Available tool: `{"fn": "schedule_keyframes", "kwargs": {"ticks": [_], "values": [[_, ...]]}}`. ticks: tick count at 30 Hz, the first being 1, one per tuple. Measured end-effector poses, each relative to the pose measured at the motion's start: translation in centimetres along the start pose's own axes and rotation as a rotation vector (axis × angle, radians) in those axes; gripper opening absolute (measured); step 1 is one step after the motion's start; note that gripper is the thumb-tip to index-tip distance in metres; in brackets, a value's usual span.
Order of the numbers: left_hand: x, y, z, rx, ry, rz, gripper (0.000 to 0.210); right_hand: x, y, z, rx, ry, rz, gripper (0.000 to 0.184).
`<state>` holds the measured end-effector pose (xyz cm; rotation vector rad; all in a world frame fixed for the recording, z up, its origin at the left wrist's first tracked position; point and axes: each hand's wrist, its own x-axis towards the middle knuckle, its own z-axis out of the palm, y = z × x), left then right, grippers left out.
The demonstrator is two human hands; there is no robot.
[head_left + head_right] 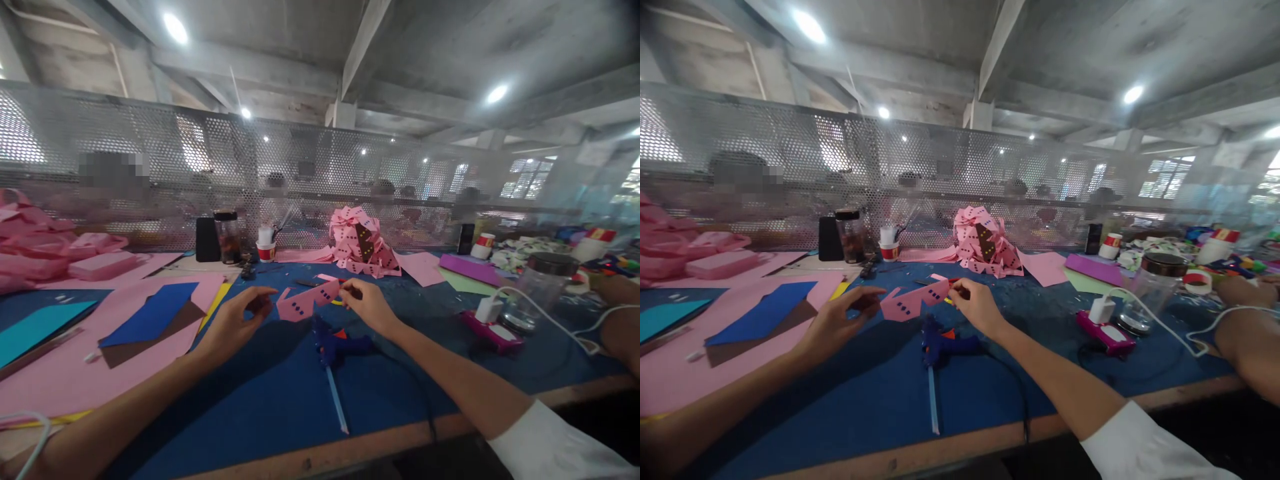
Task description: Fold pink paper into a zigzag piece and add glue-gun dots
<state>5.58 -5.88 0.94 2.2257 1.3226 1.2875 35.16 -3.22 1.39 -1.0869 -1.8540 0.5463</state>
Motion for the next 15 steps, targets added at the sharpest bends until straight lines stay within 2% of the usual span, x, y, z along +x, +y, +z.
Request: {"fn": "schedule_keyframes", "kwargs": {"ticks": [7,15], "values": [[0.0,-2.1,0.2,0.028,-0.038,-0.017,0.029,1.6,2.4,-1.0,0.047,0.085,0.122,0.015],[0.1,-2.4,0.2,0.069,-0.064,-0.021,0.030,2.7,4.8,-2.5,0.025,0.201,0.227,0.015]]}}
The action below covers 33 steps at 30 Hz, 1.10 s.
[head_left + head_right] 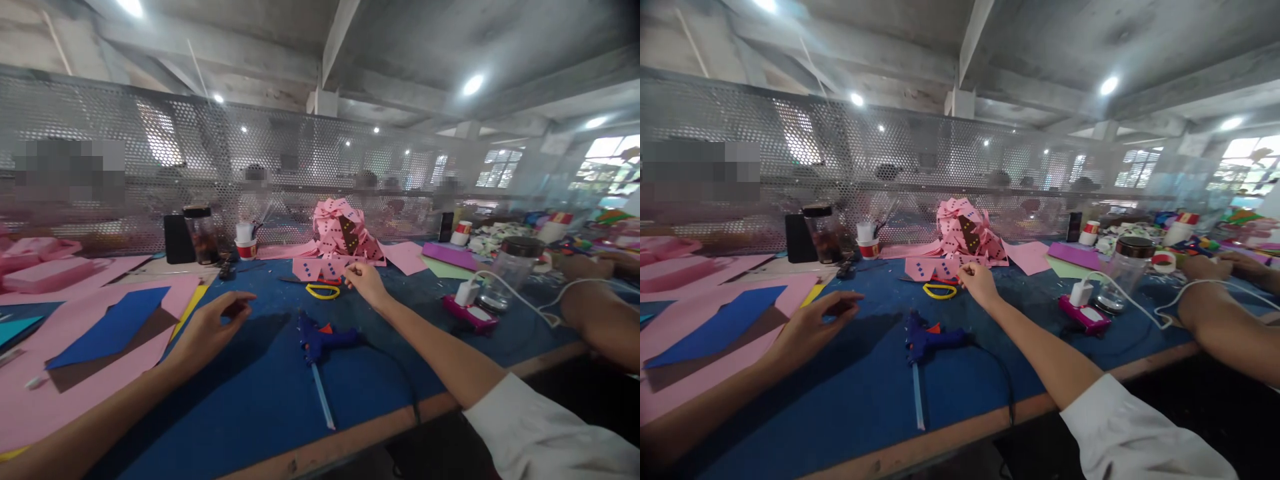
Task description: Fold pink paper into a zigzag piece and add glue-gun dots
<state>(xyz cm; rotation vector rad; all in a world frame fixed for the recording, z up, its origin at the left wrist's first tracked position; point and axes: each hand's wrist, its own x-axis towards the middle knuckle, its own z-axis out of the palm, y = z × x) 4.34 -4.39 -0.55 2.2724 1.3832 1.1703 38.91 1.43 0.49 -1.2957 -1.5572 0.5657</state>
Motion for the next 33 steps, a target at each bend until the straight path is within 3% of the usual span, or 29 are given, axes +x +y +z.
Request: {"fn": "schedule_keyframes", "kwargs": {"ticks": [8,19,33], "values": [[0.0,-0.3,-0.1,0.073,-0.013,0.023,0.034,1.5,2.2,-0.5,-0.005,0.079,0.068,0.014],[0.2,-2.3,0.1,0.101,-0.042,0.011,0.038,1.4,2.2,-0.4,0.005,0.092,0.064,0.013],[0.2,-1.5,-0.1,0.078,-0.057,0.001,0.035,1.4,2.3,-0.3,0.030,0.069,0.062,0.012]]}}
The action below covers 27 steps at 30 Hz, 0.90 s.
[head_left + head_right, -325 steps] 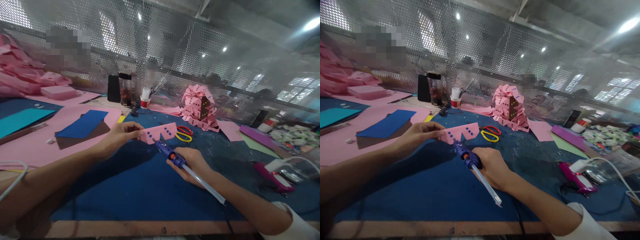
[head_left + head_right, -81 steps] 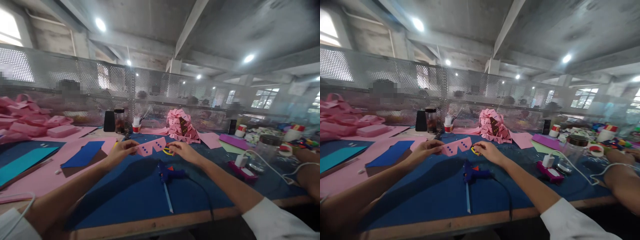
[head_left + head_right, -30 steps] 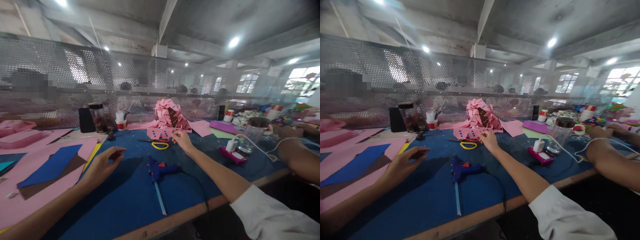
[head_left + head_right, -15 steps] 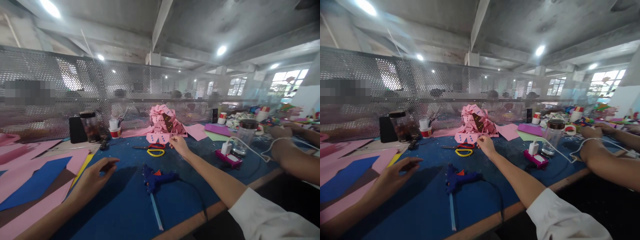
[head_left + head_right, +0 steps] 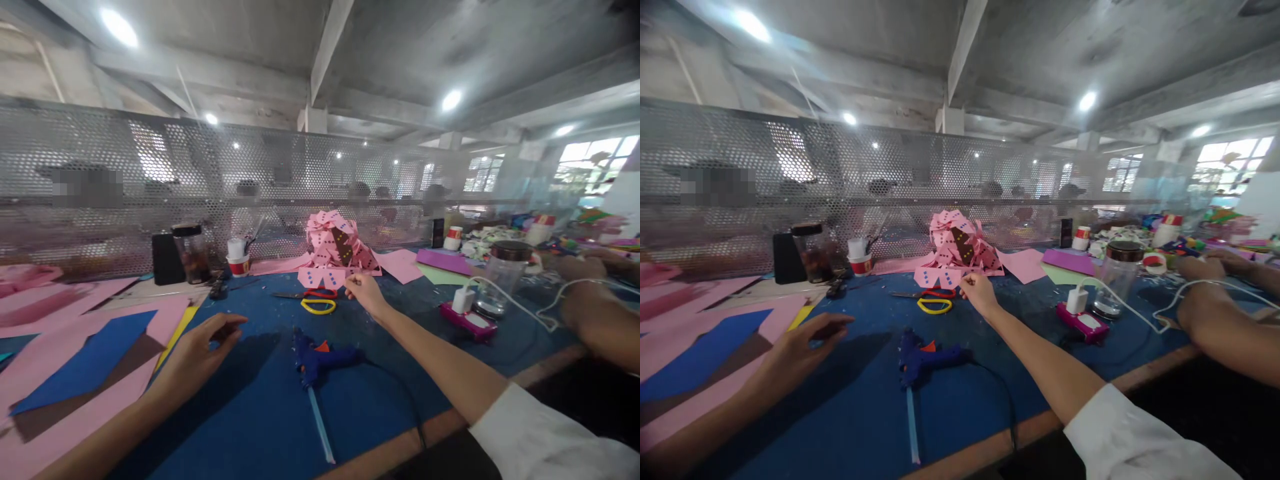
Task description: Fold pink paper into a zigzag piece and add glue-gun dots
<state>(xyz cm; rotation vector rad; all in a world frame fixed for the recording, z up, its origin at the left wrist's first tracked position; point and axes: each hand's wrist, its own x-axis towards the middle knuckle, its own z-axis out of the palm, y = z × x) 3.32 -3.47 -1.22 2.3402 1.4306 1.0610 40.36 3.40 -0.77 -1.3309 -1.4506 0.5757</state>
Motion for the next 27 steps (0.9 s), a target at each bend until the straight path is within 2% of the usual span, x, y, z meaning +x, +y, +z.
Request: {"fn": "schedule_keyframes", "kwargs": {"ticks": [10,17,22,27], "values": [[0.0,0.3,0.0,0.011,0.003,0.014,0.032,-0.1,0.1,0.1,0.037,-0.012,-0.008,0.011],[-0.1,0.5,0.0,0.030,0.017,0.025,0.031,-0.2,-1.1,-0.4,0.098,0.022,-0.049,0.015],[-0.1,0.5,0.0,0.020,0.011,0.021,0.033,0.5,-3.0,-2.0,0.166,0.096,-0.056,0.016],[-0.2,0.3,-0.1,0.023,0.010,0.022,0.033,2.5,-5.6,-4.9,0.187,0.162,-0.083,0.014]]}}
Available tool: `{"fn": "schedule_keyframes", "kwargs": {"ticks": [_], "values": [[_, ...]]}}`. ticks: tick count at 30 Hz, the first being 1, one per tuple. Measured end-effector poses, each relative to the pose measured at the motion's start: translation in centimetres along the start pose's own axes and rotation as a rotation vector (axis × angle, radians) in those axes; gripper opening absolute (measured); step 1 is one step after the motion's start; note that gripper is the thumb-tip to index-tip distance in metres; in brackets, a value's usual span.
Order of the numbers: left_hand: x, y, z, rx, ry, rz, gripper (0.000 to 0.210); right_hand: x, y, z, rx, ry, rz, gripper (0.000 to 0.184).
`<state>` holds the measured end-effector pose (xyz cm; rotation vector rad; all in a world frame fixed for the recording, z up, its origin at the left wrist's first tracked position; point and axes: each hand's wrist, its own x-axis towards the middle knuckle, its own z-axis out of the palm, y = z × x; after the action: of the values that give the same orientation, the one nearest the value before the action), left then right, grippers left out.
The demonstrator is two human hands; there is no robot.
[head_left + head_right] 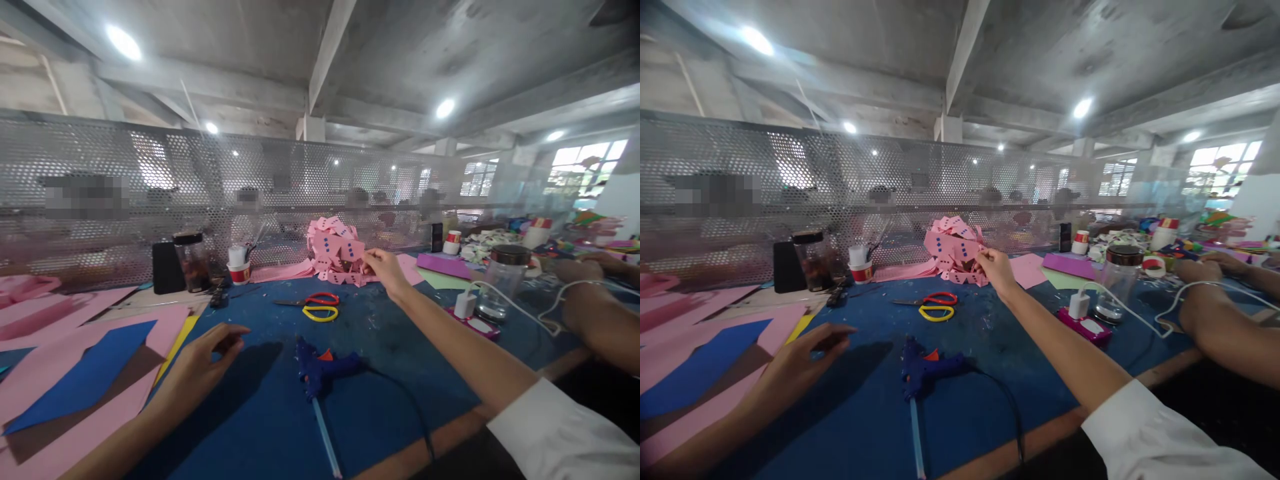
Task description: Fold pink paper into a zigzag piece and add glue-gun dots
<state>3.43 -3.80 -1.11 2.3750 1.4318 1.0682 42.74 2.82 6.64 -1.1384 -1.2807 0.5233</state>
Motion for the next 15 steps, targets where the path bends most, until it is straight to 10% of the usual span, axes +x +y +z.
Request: {"fn": "schedule_keyframes", "kwargs": {"ticks": [15], "values": [[0.4,-1.3,0.2,0.040,0.035,0.031,0.030,12.7,-2.4,0.8,-0.189,0.066,0.083,0.035]]}}
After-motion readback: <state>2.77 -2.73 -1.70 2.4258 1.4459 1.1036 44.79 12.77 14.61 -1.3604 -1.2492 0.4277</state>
